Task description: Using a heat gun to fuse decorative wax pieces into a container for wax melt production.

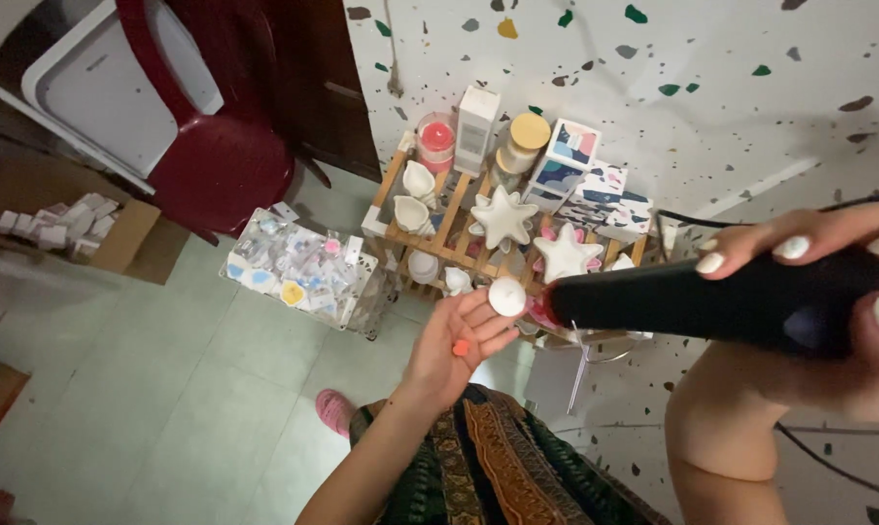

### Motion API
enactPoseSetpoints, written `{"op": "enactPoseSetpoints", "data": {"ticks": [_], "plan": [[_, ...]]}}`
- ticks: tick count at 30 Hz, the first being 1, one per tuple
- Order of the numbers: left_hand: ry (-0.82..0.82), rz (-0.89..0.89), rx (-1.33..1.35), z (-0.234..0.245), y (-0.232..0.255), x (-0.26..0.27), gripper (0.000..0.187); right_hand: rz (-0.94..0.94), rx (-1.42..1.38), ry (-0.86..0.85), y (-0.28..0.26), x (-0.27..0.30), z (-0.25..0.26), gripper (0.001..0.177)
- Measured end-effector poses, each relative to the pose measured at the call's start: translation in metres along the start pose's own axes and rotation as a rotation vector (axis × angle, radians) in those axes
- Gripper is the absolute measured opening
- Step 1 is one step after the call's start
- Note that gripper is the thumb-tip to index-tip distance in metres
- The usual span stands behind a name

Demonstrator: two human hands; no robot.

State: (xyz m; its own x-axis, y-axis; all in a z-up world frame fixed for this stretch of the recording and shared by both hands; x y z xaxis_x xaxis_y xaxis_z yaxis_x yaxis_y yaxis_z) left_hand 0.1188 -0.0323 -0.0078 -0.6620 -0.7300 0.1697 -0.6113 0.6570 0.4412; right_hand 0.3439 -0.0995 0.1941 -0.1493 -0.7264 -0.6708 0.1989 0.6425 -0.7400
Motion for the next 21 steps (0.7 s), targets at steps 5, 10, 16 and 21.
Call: {"op": "enactPoseSetpoints", "data": {"ticks": [5,10,16,21], "plan": [[0.034,0.039,0.027,-0.008,0.001,0.007,0.065,0.026,-0.081,-0.028,0.002,-0.009,-0.015,0.019],[-0.016,0.013,0.069,-0.002,-0.004,0.013,0.066,0.038,-0.088,-0.108,-0.002,-0.03,-0.036,0.017],[0.021,0.027,0.078,-0.004,-0.002,0.021,0.066,0.044,-0.049,-0.158,-0.003,-0.04,-0.05,0.018],[0.027,0.028,0.073,-0.002,-0.004,0.023,0.067,0.043,-0.089,-0.138,0.002,-0.038,-0.051,0.017]]}}
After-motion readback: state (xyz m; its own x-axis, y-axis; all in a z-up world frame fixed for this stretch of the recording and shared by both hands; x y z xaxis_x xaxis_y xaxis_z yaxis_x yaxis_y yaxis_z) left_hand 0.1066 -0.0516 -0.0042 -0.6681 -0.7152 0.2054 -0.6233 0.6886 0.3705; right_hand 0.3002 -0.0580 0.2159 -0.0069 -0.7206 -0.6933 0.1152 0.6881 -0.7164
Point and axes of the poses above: each hand's wrist, its own x-axis away from the middle knuckle, its own z-axis out of the back of the hand, y = z × x, the point moved 2 cm from there along -x, towards the middle knuckle, and after that the axes turned 3 degrees about -y, right-handed, at the moved point
